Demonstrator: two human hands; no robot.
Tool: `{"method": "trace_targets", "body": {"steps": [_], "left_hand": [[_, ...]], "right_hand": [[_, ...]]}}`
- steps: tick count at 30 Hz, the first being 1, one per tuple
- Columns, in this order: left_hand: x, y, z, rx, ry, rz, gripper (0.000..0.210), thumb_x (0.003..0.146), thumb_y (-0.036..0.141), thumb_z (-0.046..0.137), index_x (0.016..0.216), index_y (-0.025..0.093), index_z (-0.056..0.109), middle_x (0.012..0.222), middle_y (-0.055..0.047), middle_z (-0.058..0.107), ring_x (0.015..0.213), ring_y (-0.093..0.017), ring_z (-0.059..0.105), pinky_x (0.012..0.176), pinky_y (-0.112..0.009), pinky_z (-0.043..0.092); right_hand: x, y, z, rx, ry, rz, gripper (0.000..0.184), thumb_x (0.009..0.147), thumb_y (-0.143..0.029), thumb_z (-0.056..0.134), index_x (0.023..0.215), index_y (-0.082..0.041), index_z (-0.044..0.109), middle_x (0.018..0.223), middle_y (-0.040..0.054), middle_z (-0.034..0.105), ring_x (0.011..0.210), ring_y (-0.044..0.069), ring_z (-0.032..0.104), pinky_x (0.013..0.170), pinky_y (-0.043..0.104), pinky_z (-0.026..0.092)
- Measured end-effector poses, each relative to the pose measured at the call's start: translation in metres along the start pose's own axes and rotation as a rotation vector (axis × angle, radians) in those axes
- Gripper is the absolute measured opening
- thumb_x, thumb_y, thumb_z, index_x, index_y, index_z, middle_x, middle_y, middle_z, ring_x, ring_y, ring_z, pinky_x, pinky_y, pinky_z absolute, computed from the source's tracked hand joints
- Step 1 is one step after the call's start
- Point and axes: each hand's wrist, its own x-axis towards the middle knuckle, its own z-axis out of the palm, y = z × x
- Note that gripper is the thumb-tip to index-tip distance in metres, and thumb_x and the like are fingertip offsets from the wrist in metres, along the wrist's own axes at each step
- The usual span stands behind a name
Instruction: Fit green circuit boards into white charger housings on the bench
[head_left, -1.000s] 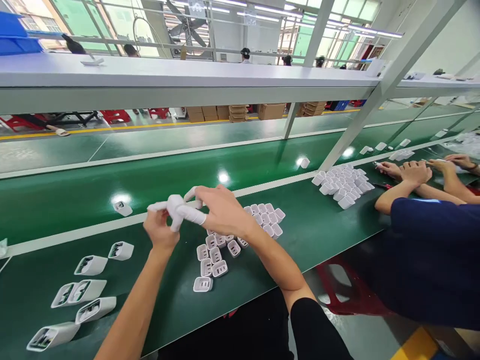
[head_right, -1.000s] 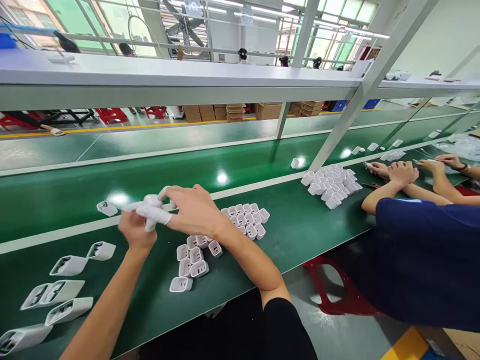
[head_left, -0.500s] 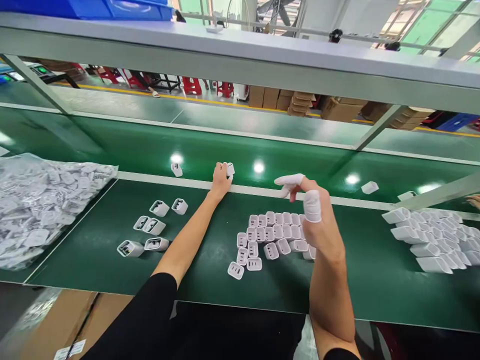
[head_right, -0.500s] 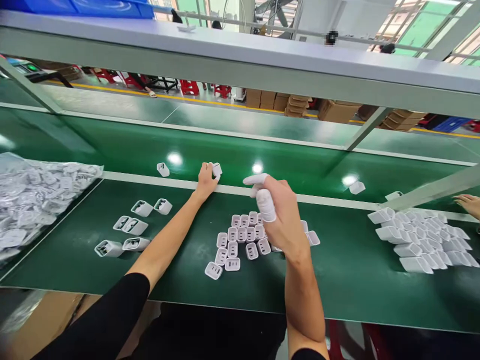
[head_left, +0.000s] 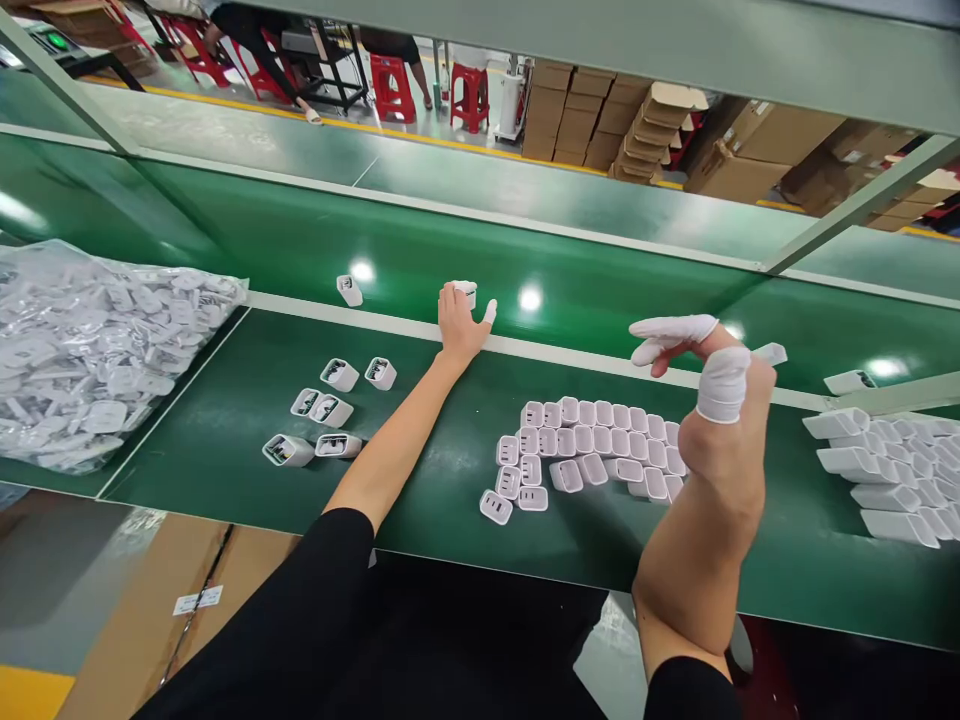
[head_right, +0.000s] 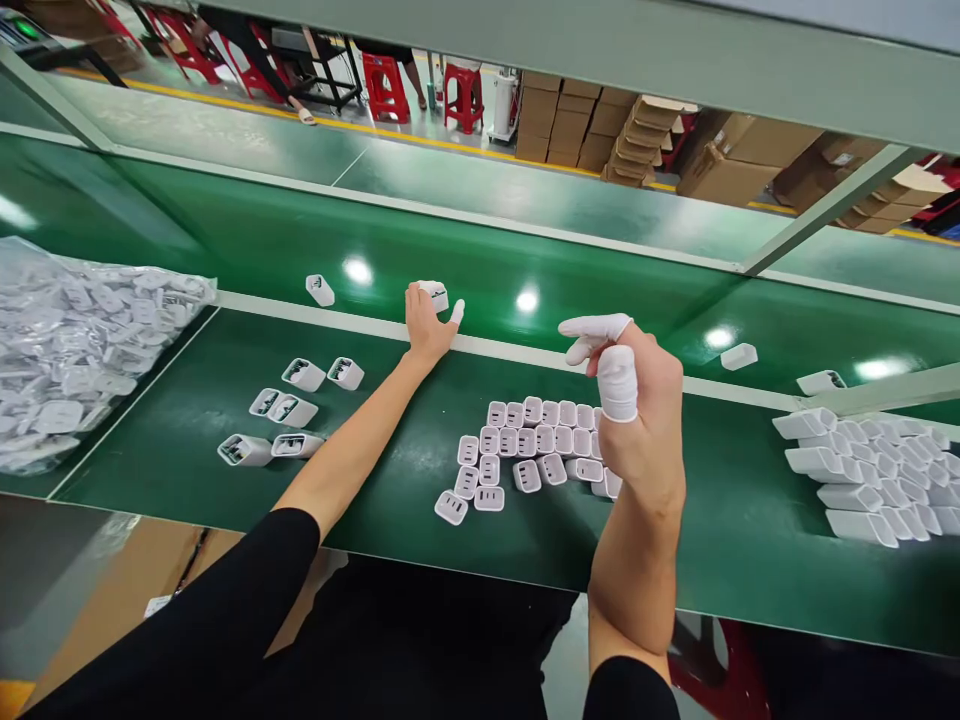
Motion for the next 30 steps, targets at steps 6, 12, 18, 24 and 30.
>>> {"method": "trace_targets", "body": {"steps": [6,12,18,24,30], "left_hand": [[-0.032,0.017,-0.004,-0.171,-0.286,0.142,0.027,0.1,0.04,0.077,0.112,0.018,0.066,0.129,-0.024,0.067,0.135,-0.044,0.062,0.126,-0.066,0.045],[-0.089,0.038,-0.026,-0.373,-0.484,0.189,0.021,0.102,0.04,0.075,0.11,0.021,0.072,0.112,-0.012,0.072,0.1,-0.026,0.073,0.101,-0.048,0.063],[-0.136,0.044,-0.061,-0.553,-0.528,0.166,0.019,0.108,0.028,0.064,0.116,0.023,0.081,0.128,-0.013,0.071,0.116,-0.023,0.076,0.103,-0.045,0.067],[-0.137,0.043,-0.059,-0.613,-0.753,0.21,0.028,0.106,0.017,0.06,0.113,0.024,0.086,0.141,-0.015,0.067,0.136,-0.027,0.072,0.117,-0.049,0.064],[-0.136,0.044,-0.062,-0.627,-0.791,0.173,0.016,0.102,0.014,0.065,0.108,0.021,0.078,0.133,-0.013,0.066,0.132,-0.027,0.071,0.119,-0.046,0.06]], "right_hand": [[0.0,-0.009,0.002,0.013,-0.02,0.01,0.057,0.114,-0.075,0.047,0.114,-0.032,0.084,0.091,0.0055,0.077,0.089,0.028,0.073,0.086,0.048,0.054],[-0.003,-0.011,0.004,0.042,-0.069,0.011,0.052,0.114,-0.07,0.056,0.114,-0.026,0.084,0.092,0.0046,0.077,0.09,0.024,0.069,0.08,0.042,0.051],[-0.003,-0.013,0.003,0.023,-0.058,-0.011,0.049,0.114,-0.068,0.057,0.112,-0.028,0.085,0.095,0.0062,0.081,0.091,0.026,0.074,0.081,0.045,0.052],[-0.002,-0.01,0.004,-0.008,-0.036,-0.042,0.042,0.112,-0.064,0.062,0.113,-0.031,0.087,0.09,0.0076,0.082,0.089,0.031,0.078,0.078,0.049,0.053],[-0.001,-0.005,0.006,-0.025,-0.027,-0.032,0.043,0.11,-0.067,0.063,0.111,-0.031,0.087,0.088,0.0087,0.081,0.088,0.032,0.079,0.075,0.049,0.053]]}}
